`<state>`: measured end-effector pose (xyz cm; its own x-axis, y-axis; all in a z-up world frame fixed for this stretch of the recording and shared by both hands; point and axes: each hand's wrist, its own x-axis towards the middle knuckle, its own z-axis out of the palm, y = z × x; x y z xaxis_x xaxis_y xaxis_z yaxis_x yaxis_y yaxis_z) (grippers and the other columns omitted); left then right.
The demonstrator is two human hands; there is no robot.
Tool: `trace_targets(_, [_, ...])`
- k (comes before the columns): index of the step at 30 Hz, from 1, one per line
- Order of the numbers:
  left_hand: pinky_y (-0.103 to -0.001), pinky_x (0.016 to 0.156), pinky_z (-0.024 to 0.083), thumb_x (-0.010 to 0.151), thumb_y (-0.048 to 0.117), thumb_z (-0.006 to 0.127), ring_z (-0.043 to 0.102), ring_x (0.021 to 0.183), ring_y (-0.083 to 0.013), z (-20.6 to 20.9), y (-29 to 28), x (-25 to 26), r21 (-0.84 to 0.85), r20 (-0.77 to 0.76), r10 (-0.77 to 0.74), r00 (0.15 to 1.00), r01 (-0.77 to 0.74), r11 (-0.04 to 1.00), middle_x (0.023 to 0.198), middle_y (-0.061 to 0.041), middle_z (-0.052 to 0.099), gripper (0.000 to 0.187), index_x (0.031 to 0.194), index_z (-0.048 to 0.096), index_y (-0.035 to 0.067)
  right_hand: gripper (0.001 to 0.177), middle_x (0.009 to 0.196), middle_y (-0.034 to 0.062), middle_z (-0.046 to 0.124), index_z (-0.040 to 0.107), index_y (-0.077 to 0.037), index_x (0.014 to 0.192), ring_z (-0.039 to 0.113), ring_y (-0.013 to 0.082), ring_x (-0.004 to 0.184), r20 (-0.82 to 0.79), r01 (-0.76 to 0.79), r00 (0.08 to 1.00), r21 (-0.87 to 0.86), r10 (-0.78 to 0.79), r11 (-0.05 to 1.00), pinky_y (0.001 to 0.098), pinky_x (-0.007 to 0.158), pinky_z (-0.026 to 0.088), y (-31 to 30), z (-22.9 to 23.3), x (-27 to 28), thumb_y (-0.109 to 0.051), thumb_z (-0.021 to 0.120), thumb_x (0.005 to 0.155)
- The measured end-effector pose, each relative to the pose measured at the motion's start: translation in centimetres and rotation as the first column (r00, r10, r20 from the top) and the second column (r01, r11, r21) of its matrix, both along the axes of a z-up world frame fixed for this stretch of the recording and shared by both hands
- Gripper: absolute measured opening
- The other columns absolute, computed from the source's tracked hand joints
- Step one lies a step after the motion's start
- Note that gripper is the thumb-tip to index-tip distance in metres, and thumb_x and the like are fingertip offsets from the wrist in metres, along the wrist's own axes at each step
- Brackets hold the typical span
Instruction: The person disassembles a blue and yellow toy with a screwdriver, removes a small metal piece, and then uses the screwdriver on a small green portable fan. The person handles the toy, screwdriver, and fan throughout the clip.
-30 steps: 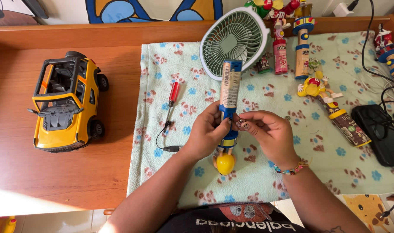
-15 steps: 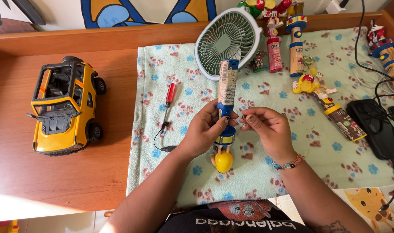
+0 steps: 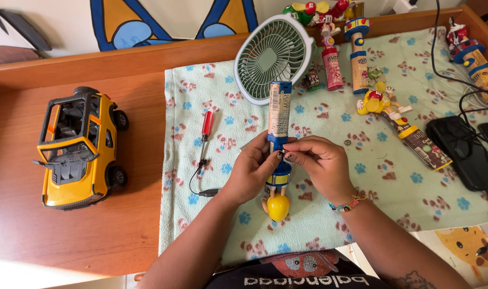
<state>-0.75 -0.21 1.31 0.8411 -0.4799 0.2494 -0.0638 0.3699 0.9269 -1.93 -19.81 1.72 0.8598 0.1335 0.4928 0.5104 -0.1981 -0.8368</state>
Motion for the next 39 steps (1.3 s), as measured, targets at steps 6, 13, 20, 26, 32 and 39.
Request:
trace_targets(6, [-0.032,0.11,0.046,0.109,0.003,0.049,0.057,0.128,-0.0153,0.0,0.0,-0.1,0.017,0.013,-0.034,0.999,0.033,0.999,0.143,-0.014,0.058,0.045,0.152,0.038,-0.004,0.012,0.098,0.0063,0.075,0.075,-0.003,0.101,0.073,0.0134,0.086,0.166,0.152,0.978,-0.166,-0.125,0.974,0.0267,0.076,0.06,0.5,1.4,-0.6,-0.003,0.078,0.089])
trace_targets(13, [-0.036,0.118,0.042,0.108,0.002,0.044,0.051,0.141,-0.0211,0.1,0.2,-0.1,0.021,0.037,-0.102,0.994,0.101,0.995,0.154,-0.017,0.051,0.056,0.16,0.024,-0.001,0.018,0.098,0.0067,0.075,0.076,-0.007,0.101,0.074,0.0171,0.089,0.302,0.211,0.945,-0.259,-0.128,0.943,0.028,0.077,0.06,0.4,2.0,-1.0,-0.005,0.081,0.085])
trace_targets(20, [-0.036,0.12,0.039,0.107,0.0,0.043,0.048,0.143,-0.0222,-0.3,0.5,-0.1,0.01,0.032,-0.146,0.989,0.146,0.989,0.157,-0.018,0.046,0.058,0.161,0.022,-0.001,0.021,0.097,0.0068,0.073,0.076,-0.009,0.102,0.073,0.0189,0.086,0.399,0.245,0.912,-0.352,-0.091,0.903,0.0296,0.073,0.06,0.3,2.8,-1.2,-0.006,0.083,0.082])
trace_targets(26, [-0.033,0.12,0.037,0.105,-0.003,0.043,0.046,0.144,-0.0199,-0.8,0.2,0.2,-0.048,-0.01,-0.147,0.989,0.147,0.988,0.158,-0.015,0.045,0.061,0.162,0.021,-0.001,0.019,0.094,0.0057,0.073,0.075,-0.008,0.1,0.072,0.0207,0.084,0.363,0.22,0.93,-0.419,-0.059,0.881,0.0318,0.072,0.058,0.2,3.7,-1.3,-0.008,0.082,0.082])
trace_targets(32, [-0.032,0.119,0.037,0.108,0.0,0.043,0.046,0.142,-0.0176,-1.3,0.1,0.4,-0.052,-0.026,-0.134,0.991,0.133,0.99,0.156,-0.014,0.046,0.058,0.162,0.022,-0.002,0.016,0.092,0.0054,0.073,0.075,-0.008,0.098,0.072,0.0203,0.082,0.36,0.201,0.933,-0.47,-0.021,0.86,0.0318,0.072,0.058,0.0,4.2,-0.8,-0.008,0.081,0.083])
trace_targets(39, [-0.03,0.114,0.041,0.11,0.007,0.041,0.05,0.136,-0.0162,-1.6,-0.4,0.3,-0.061,-0.049,-0.061,0.997,0.058,0.996,0.151,-0.012,0.051,0.055,0.161,0.024,-0.002,0.014,0.09,0.0047,0.074,0.077,-0.008,0.095,0.073,0.0188,0.081,0.301,0.144,0.954,-0.498,0.014,0.855,0.0307,0.071,0.059,-0.1,4.9,-0.3,-0.008,0.081,0.082])
